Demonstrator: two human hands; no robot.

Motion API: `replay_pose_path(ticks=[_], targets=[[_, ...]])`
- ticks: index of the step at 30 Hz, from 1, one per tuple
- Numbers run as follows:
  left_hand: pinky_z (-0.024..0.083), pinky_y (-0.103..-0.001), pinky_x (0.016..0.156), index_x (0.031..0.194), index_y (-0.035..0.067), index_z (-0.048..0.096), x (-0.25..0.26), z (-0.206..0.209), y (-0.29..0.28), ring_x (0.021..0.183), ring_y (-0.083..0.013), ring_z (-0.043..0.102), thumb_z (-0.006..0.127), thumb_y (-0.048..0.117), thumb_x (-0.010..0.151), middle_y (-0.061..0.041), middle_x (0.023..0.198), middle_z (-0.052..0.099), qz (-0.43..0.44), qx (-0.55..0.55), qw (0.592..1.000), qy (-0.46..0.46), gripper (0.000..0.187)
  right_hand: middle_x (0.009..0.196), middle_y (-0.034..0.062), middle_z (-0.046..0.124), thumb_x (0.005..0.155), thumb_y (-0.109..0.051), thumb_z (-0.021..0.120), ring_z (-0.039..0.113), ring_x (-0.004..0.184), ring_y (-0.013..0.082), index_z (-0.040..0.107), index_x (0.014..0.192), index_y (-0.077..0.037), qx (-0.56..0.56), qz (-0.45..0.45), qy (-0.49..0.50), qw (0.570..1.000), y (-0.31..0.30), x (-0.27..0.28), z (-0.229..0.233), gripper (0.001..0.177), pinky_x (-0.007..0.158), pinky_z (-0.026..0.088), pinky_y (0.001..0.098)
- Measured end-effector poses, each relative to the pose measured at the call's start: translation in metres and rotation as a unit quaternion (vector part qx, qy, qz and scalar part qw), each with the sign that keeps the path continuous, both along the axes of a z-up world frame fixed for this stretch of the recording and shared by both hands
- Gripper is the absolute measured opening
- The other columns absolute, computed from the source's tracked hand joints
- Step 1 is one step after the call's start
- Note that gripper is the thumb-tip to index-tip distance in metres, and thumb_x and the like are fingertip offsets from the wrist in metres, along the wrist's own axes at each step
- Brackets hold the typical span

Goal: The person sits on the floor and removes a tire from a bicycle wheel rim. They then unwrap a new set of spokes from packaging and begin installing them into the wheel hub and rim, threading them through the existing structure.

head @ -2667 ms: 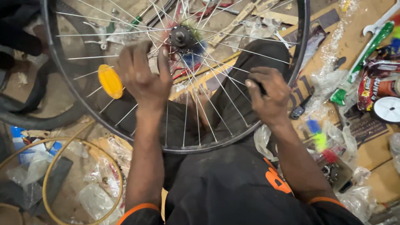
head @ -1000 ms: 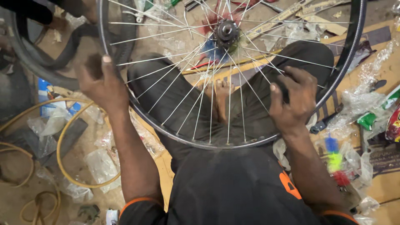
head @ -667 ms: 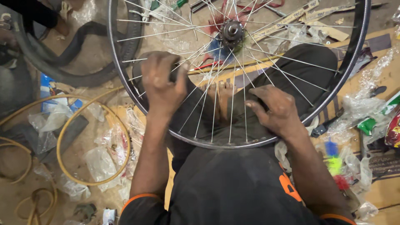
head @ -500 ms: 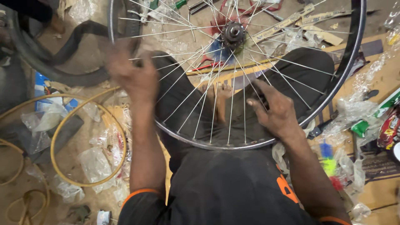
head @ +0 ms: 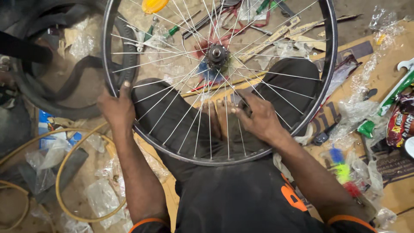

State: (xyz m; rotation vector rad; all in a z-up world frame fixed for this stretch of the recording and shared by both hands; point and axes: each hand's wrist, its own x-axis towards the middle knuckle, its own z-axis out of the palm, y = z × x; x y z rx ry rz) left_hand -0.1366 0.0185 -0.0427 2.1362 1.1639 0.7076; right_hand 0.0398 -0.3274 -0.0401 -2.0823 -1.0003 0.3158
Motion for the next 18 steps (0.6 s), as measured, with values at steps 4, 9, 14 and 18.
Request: replay_pose_path(ticks=[4, 9, 14, 18], targets=[[0.053, -0.047, 0.079, 0.108, -0.004, 0.070, 0.000, -0.002, 0.002, 0.082, -0.0404, 0.071, 0.079, 0.019, 0.093, -0.024, 0.090, 0.073, 0.006, 0.011, 1.000, -0.014, 0.030, 0.105, 0.0239, 0.072, 0.087, -0.024, 0.077, 0.070, 0.079, 0.0390, 0.060, 0.134, -0.002, -0.058, -0.026, 0.034, 0.997, 0.003, 0.001, 0.001, 0.055, 0.074, 0.056, 0.0445], [0.052, -0.049, 0.079, 0.105, -0.005, 0.069, -0.002, -0.008, 0.006, 0.085, -0.0423, 0.070, 0.077, 0.021, 0.096, -0.026, 0.092, 0.071, 0.007, 0.022, 1.000, -0.011, 0.028, 0.108, 0.0246, 0.070, 0.093, -0.024, 0.077, 0.070, 0.091, 0.0410, 0.058, 0.134, 0.003, 0.018, 0.019, -0.079, 0.997, -0.002, 0.005, -0.004, 0.052, 0.078, 0.056, 0.0448], [0.051, -0.049, 0.083, 0.111, -0.005, 0.068, -0.006, -0.015, 0.009, 0.087, -0.0428, 0.068, 0.074, 0.020, 0.097, -0.026, 0.096, 0.071, -0.015, 0.043, 0.998, -0.040, 0.030, 0.099, 0.0217, 0.071, 0.091, -0.026, 0.075, 0.071, 0.080, 0.0387, 0.060, 0.132, 0.001, -0.059, -0.008, 0.043, 0.997, 0.016, 0.005, 0.007, 0.052, 0.071, 0.056, 0.0454], [0.051, -0.048, 0.084, 0.116, -0.005, 0.066, -0.007, -0.020, 0.008, 0.091, -0.0422, 0.068, 0.073, 0.023, 0.098, -0.027, 0.099, 0.070, 0.013, 0.028, 0.999, -0.036, 0.034, 0.098, 0.0218, 0.072, 0.091, -0.026, 0.077, 0.071, 0.085, 0.0399, 0.064, 0.126, -0.002, -0.050, -0.025, 0.031, 0.998, 0.036, 0.004, 0.013, 0.044, 0.073, 0.055, 0.0456]])
